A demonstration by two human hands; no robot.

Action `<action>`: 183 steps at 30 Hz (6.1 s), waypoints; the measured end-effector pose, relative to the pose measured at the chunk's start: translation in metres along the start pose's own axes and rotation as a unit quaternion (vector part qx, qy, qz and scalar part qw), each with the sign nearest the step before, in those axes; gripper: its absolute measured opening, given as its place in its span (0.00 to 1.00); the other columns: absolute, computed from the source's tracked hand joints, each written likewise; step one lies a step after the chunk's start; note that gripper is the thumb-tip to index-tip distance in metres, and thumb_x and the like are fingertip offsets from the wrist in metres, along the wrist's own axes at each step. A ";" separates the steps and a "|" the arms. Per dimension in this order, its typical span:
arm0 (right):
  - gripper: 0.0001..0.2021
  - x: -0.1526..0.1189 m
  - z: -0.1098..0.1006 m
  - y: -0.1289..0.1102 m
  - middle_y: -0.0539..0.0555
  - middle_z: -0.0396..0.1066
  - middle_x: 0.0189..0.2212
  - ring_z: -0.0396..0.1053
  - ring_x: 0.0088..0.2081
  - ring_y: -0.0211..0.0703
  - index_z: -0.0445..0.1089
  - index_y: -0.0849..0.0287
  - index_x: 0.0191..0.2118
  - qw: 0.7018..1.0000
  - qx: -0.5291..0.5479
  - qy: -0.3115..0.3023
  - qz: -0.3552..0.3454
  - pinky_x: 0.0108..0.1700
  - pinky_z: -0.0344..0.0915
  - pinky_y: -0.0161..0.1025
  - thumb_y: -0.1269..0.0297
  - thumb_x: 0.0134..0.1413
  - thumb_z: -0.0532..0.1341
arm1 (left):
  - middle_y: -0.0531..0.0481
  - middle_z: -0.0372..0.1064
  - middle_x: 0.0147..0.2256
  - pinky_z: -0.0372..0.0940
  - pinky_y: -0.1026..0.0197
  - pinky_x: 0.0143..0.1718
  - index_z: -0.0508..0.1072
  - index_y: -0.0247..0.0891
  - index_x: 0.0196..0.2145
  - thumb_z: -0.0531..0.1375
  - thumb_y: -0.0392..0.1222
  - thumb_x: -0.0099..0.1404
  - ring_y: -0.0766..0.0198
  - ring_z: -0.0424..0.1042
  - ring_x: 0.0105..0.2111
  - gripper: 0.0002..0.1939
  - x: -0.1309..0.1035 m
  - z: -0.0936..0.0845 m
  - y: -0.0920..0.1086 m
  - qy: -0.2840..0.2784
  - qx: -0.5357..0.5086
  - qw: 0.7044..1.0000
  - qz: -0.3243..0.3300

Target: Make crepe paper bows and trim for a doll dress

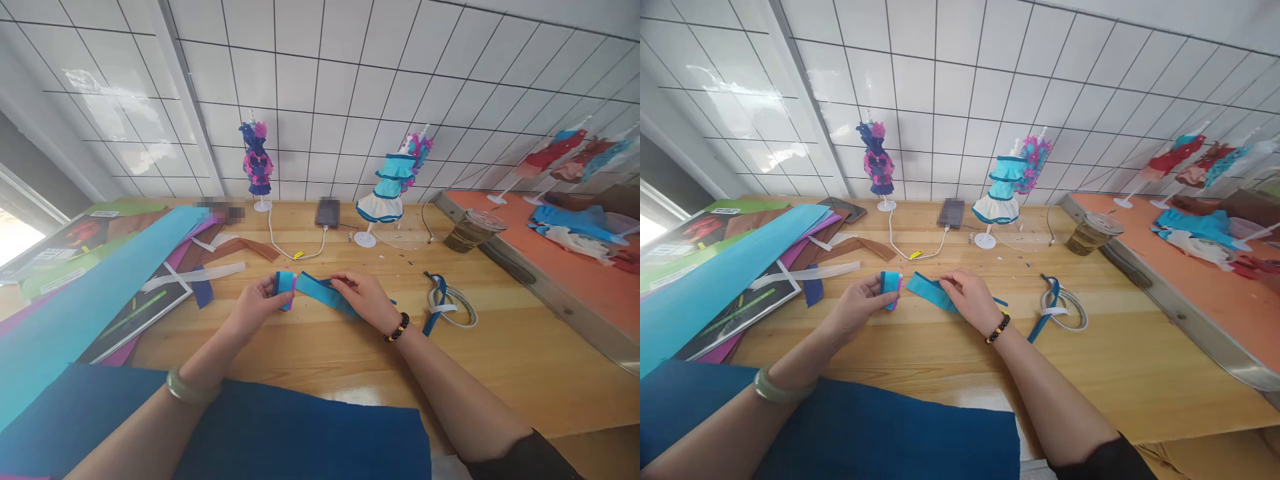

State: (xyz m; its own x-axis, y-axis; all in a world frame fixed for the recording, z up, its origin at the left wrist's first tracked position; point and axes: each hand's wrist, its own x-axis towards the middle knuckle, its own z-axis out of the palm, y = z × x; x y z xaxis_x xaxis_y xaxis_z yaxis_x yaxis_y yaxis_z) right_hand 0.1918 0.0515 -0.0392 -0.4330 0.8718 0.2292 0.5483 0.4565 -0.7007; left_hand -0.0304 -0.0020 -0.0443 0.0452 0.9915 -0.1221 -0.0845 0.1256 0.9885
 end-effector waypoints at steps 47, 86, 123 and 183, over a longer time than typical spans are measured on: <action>0.19 -0.013 0.035 -0.022 0.49 0.68 0.27 0.66 0.30 0.38 0.63 0.60 0.45 0.950 0.294 -0.037 0.099 0.36 0.64 0.38 0.59 0.45 0.62 | 0.53 0.66 0.26 0.63 0.64 0.28 0.60 0.34 0.54 0.61 0.40 0.54 0.69 0.67 0.24 0.30 -0.007 0.006 -0.009 -0.126 0.069 0.989 -0.015; 0.19 -0.014 0.036 -0.026 0.47 0.62 0.23 0.62 0.27 0.36 0.65 0.59 0.43 0.950 0.291 0.028 0.107 0.31 0.62 0.36 0.56 0.44 0.63 | 0.49 0.70 0.29 0.65 0.61 0.33 0.60 0.35 0.54 0.61 0.43 0.55 0.66 0.69 0.29 0.29 -0.007 0.009 -0.007 -0.085 0.052 0.995 0.002; 0.20 -0.014 0.034 -0.029 0.46 0.65 0.22 0.68 0.26 0.38 0.63 0.58 0.45 0.941 0.322 0.007 0.100 0.35 0.66 0.39 0.54 0.47 0.61 | 0.53 0.69 0.24 0.65 0.62 0.31 0.60 0.34 0.54 0.62 0.43 0.54 0.67 0.70 0.25 0.31 -0.008 0.011 -0.002 -0.053 0.054 0.997 0.003; 0.18 -0.016 0.030 -0.025 0.51 0.68 0.31 0.68 0.33 0.39 0.60 0.57 0.48 0.968 0.241 -0.056 0.031 0.38 0.66 0.39 0.63 0.50 0.59 | 0.48 0.72 0.29 0.54 0.71 0.18 0.72 0.35 0.40 0.62 0.45 0.53 0.69 0.67 0.25 0.17 -0.012 0.008 0.003 -0.149 0.126 0.978 -0.074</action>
State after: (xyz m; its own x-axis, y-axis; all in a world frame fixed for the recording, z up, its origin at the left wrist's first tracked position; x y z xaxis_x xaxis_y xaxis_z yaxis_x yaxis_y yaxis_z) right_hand 0.1641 0.0207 -0.0457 -0.5002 0.8574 0.1211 0.1896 0.2449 -0.9508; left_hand -0.0228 -0.0133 -0.0391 0.3290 0.9044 -0.2715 0.1904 0.2181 0.9572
